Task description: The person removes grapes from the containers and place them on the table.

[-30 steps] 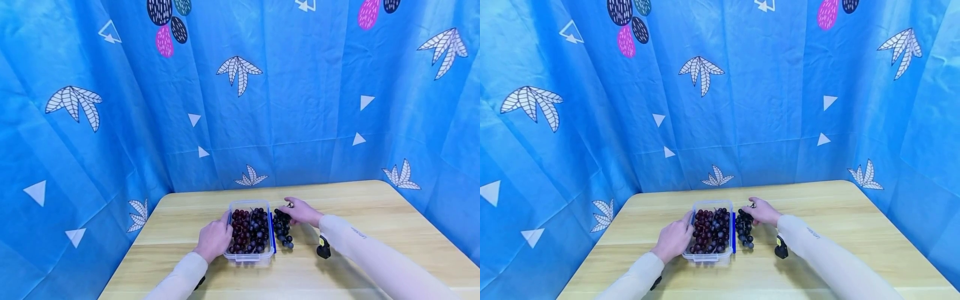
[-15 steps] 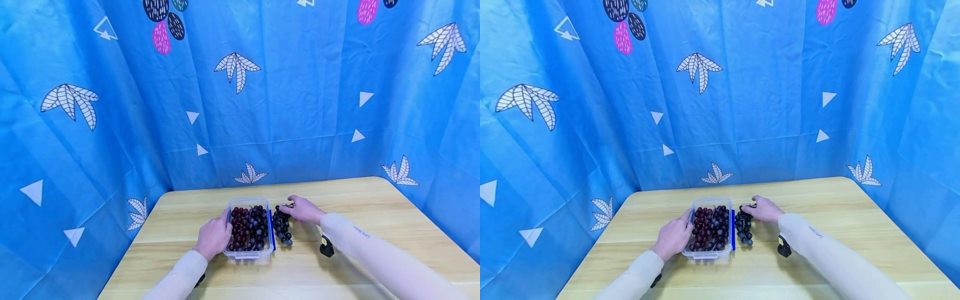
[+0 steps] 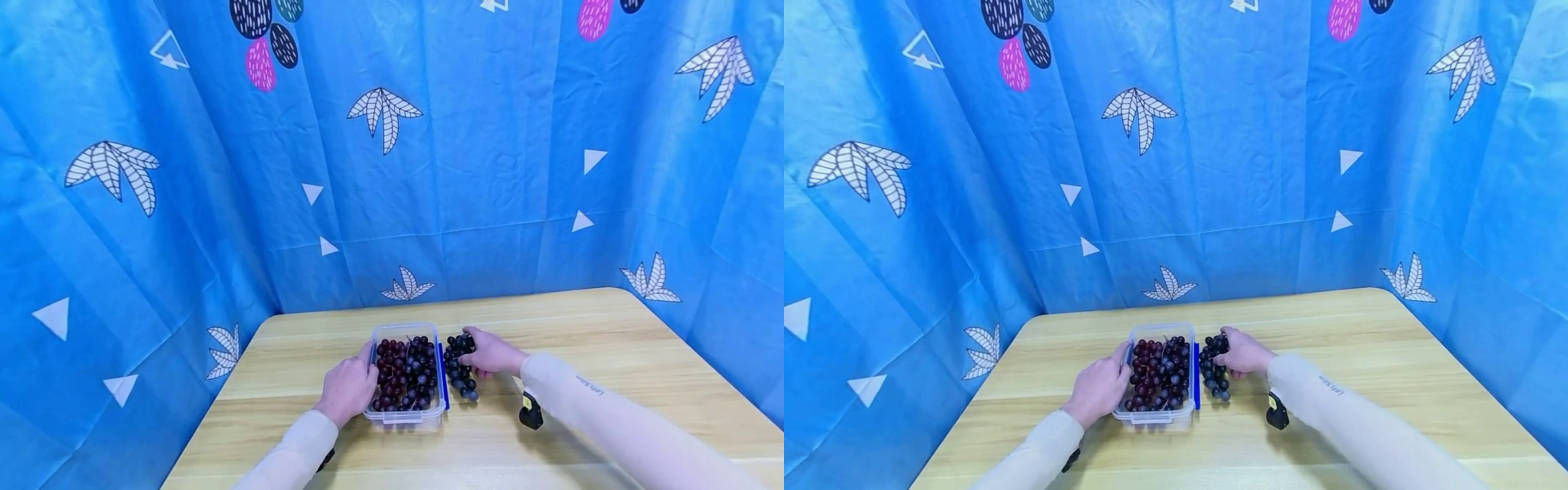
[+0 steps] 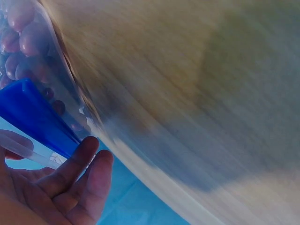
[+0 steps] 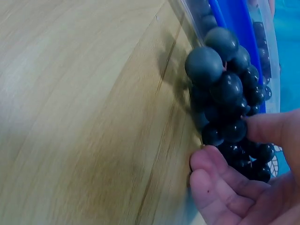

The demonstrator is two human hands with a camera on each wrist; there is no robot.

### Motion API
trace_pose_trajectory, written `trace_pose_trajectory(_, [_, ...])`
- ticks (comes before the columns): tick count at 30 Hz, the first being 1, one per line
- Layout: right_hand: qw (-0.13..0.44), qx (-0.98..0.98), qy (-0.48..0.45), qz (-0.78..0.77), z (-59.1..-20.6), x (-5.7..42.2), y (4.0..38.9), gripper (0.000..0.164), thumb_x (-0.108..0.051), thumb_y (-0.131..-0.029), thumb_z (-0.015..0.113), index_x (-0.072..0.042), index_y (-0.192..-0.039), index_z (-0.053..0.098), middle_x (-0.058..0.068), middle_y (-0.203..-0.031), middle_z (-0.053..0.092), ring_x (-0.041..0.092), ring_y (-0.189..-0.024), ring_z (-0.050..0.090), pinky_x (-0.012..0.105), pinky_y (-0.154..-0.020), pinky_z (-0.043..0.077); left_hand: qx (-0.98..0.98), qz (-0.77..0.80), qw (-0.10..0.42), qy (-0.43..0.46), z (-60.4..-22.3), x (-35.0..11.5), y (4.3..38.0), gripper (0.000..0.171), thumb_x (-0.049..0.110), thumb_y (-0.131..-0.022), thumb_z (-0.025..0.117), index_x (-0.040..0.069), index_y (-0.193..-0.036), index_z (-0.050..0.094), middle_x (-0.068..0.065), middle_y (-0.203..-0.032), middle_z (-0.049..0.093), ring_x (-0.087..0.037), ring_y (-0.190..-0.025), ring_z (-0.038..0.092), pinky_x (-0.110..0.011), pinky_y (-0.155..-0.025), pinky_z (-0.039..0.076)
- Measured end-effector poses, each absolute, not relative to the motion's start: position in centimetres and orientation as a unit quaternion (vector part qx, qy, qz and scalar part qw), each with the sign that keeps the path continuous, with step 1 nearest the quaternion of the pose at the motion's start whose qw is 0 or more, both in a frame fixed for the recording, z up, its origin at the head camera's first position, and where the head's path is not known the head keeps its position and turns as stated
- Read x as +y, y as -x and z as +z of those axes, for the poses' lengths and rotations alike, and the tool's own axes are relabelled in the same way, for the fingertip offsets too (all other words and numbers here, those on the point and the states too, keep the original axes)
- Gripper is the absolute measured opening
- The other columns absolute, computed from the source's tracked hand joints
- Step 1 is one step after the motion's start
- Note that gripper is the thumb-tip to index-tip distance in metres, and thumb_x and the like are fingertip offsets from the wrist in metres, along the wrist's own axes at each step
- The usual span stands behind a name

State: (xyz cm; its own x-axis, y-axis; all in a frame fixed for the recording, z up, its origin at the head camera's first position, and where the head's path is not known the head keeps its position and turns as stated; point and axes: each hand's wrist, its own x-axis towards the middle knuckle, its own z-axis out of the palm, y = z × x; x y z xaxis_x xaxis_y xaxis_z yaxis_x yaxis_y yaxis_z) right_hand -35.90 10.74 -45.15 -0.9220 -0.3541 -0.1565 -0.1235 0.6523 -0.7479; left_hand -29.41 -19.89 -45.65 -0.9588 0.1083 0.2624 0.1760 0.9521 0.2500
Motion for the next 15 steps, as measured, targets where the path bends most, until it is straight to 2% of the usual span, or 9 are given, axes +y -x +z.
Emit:
trace_pose_trajectory(5, [0.120,0.904,0.134,-0.387,-45.3,10.5,35.9,0.080,-0.013,-0.094,0.067,-0.007,-0.160,0.021,0.013,-0.069,0.065,0.023,-0.053,0.060,0.034,-0.046,0.050,-0.980,-0.138,0.126,0.073,-45.7,-19.8,29.4,0.053,0.027,-0.101,0.047,0.011,-0.151,0.044,-0.016,-0.096,0.074,-0.030,-0.082,0.070,-0.045,-0.065,0.057])
trace_pose_trajectory(11, [0.105,0.917,0.123,-0.365,-45.2,10.4,35.3,0.083,-0.035,-0.096,0.066,-0.008,-0.160,0.021,0.008,-0.064,0.062,0.021,-0.049,0.058,0.037,-0.049,0.052,-0.981,-0.139,0.121,0.068,-45.7,-19.8,29.4,0.053,0.029,-0.101,0.047,0.013,-0.152,0.043,-0.015,-0.097,0.074,-0.029,-0.082,0.070,-0.045,-0.066,0.057])
trace_pose_trajectory(15, [0.112,0.916,0.122,-0.364,-44.8,10.3,34.5,0.091,-0.045,-0.094,0.067,-0.006,-0.160,0.019,0.010,-0.065,0.063,0.023,-0.049,0.058,0.039,-0.050,0.053,-0.980,-0.140,0.121,0.067,-45.6,-19.7,29.4,0.053,0.029,-0.101,0.047,0.013,-0.152,0.044,-0.015,-0.097,0.074,-0.029,-0.081,0.070,-0.044,-0.064,0.056])
